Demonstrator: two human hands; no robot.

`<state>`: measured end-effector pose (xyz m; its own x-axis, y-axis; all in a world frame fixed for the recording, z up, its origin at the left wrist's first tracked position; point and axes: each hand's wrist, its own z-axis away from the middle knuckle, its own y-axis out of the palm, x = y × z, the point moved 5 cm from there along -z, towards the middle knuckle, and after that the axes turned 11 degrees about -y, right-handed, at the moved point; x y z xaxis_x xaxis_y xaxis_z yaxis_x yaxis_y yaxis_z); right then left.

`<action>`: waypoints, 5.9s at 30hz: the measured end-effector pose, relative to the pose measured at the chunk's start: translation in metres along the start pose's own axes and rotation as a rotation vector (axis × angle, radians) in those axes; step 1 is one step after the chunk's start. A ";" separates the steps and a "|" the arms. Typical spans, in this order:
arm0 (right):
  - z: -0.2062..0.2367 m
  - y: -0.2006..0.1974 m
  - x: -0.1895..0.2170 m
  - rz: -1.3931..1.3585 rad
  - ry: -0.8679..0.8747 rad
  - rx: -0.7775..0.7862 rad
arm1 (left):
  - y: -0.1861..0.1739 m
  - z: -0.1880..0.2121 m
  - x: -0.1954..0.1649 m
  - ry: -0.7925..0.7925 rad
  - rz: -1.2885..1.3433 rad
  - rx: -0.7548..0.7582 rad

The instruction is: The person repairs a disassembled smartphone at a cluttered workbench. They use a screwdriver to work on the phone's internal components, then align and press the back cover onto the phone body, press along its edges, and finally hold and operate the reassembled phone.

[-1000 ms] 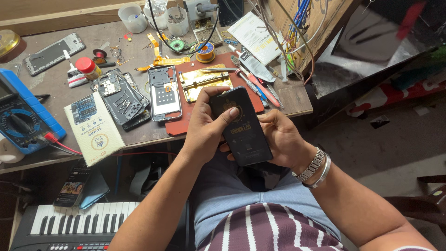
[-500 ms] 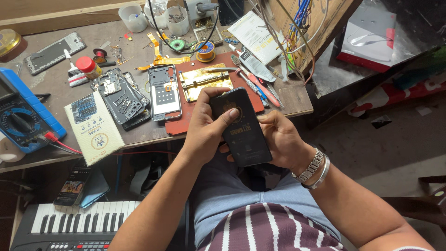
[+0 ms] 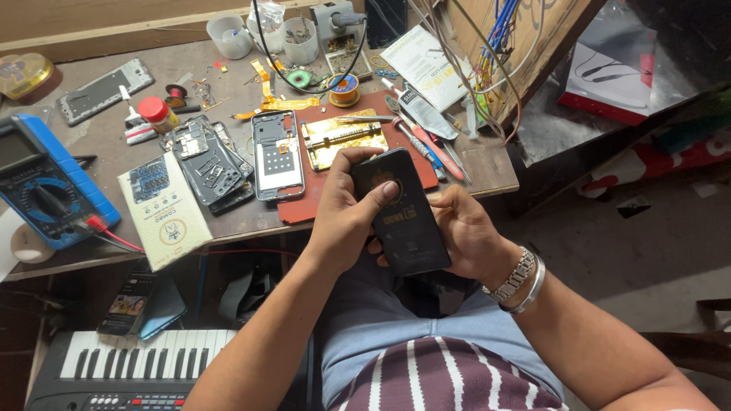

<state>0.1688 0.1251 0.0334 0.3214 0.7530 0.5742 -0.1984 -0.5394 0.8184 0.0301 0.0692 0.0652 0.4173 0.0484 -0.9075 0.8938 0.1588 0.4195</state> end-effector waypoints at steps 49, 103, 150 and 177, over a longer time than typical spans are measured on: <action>0.002 0.005 0.002 0.020 0.033 -0.016 | -0.002 0.001 0.004 0.064 0.098 -0.088; 0.003 0.004 0.003 0.037 0.032 -0.022 | -0.001 0.002 0.006 0.066 0.122 -0.066; 0.003 0.009 0.007 0.059 -0.080 -0.019 | -0.005 -0.007 -0.003 0.103 0.152 -0.143; 0.146 -0.006 0.032 0.772 -0.689 -0.350 | 0.130 0.020 0.049 0.131 -0.050 0.177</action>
<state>0.3159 0.0976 0.0437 0.4246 -0.1737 0.8886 -0.7868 -0.5563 0.2673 0.1702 0.0722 0.0758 0.3572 0.1743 -0.9176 0.9325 -0.0108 0.3610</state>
